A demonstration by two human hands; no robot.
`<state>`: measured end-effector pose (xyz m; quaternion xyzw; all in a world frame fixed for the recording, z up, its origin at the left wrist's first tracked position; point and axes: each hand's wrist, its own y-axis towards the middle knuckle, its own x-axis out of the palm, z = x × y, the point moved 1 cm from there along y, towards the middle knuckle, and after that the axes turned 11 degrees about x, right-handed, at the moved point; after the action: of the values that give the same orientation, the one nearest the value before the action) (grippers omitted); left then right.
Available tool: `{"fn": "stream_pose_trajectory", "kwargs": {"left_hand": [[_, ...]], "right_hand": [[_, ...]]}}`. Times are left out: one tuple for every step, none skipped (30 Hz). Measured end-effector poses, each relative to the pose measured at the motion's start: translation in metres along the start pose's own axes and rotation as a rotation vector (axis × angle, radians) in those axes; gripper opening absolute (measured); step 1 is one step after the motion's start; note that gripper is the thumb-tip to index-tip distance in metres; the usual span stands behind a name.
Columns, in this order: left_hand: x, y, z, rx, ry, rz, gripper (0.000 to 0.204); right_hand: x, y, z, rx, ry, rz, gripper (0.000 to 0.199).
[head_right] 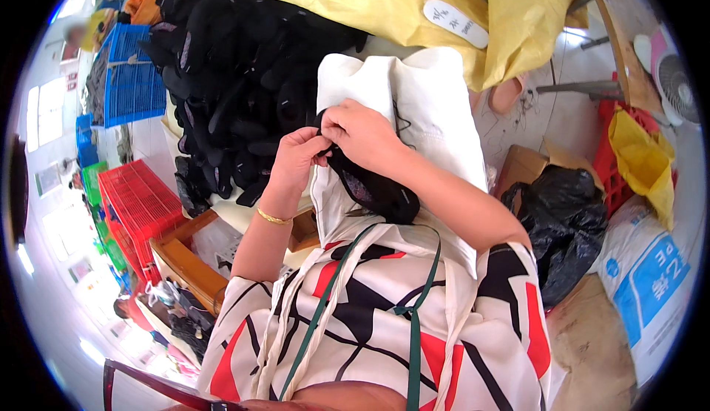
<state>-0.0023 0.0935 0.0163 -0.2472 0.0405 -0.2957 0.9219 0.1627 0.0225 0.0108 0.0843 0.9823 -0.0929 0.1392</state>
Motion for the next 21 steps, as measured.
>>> {"fn": "stream_pose_trajectory", "kwargs": {"left_hand": [[0.003, 0.0, 0.002, 0.01, 0.022, 0.0, 0.009], [0.007, -0.001, 0.006, 0.024, 0.043, 0.007, 0.009], [0.009, -0.002, 0.008, 0.022, 0.068, 0.011, 0.011], [0.011, -0.003, 0.011, 0.02, 0.094, 0.015, 0.012], [0.012, -0.005, 0.013, 0.021, 0.121, 0.018, 0.015], [0.012, -0.006, 0.013, 0.039, 0.133, 0.02, 0.015], [0.013, -0.007, 0.012, 0.057, 0.145, 0.022, 0.015], [0.013, -0.006, 0.012, 0.074, 0.158, 0.021, 0.015], [0.012, -0.005, 0.012, 0.078, 0.164, 0.015, 0.015], [0.011, -0.004, 0.012, 0.081, 0.17, 0.008, 0.015], [0.012, -0.004, 0.012, 0.085, 0.175, -0.002, 0.016], [0.012, -0.005, 0.011, 0.097, 0.182, 0.001, 0.016], [0.012, -0.006, 0.01, 0.109, 0.189, 0.01, 0.016], [0.013, -0.006, 0.01, 0.122, 0.197, 0.011, 0.016], [0.013, -0.007, 0.01, 0.118, 0.199, 0.017, 0.017], [0.012, -0.008, 0.009, 0.112, 0.201, 0.027, 0.017], [0.012, -0.009, 0.01, 0.107, 0.202, 0.03, 0.017], [0.013, -0.009, 0.01, 0.11, 0.196, 0.031, 0.018], [0.013, -0.006, 0.01, 0.113, 0.186, 0.015, 0.018], [0.012, -0.006, 0.009, 0.117, 0.179, 0.018, 0.018], [0.013, -0.005, 0.009, 0.122, 0.184, 0.008, 0.018]], "right_hand": [[0.005, 0.006, 0.007, -0.026, 0.046, 0.107, 0.008], [0.009, 0.014, 0.014, -0.058, 0.091, 0.21, 0.009], [0.007, 0.019, 0.003, -0.096, 0.13, 0.301, 0.011], [-0.003, 0.022, -0.002, 0.295, 0.482, 0.138, 0.018], [-0.009, 0.032, 0.0, 0.375, 0.704, 0.174, 0.024], [-0.014, 0.032, 0.0, 0.382, 0.812, 0.088, 0.024], [-0.02, 0.029, -0.001, 0.386, 0.919, 0.0, 0.025], [-0.025, 0.023, -0.004, 0.424, 0.915, -0.089, 0.025], [-0.029, 0.011, -0.009, 0.465, 0.904, -0.18, 0.024], [-0.036, 0.003, -0.011, 0.505, 0.893, -0.271, 0.024], [-0.05, -0.003, -0.006, 0.47, 0.91, -0.172, 0.023], [-0.067, -0.01, 0.003, 0.437, 0.924, -0.084, 0.022], [-0.094, -0.012, 0.018, 0.313, 1.002, -0.053, 0.023], [-0.122, -0.018, 0.026, 0.22, 1.056, 0.118, 0.021], [-0.159, -0.023, 0.048, 0.236, 1.174, 0.218, 0.014], [-0.185, -0.035, 0.032, 0.33, 1.209, 0.49, 0.017], [-0.221, -0.049, 0.036, 0.236, 1.222, 0.598, 0.018], [-0.256, -0.065, 0.047, 0.143, 1.265, 0.689, 0.02], [-0.293, -0.088, 0.061, 0.045, 1.297, 0.795, 0.022], [-0.333, -0.115, 0.089, -0.085, 1.307, 0.726, 0.024], [-0.372, -0.142, 0.116, -0.216, 1.314, 0.657, 0.025]]}}
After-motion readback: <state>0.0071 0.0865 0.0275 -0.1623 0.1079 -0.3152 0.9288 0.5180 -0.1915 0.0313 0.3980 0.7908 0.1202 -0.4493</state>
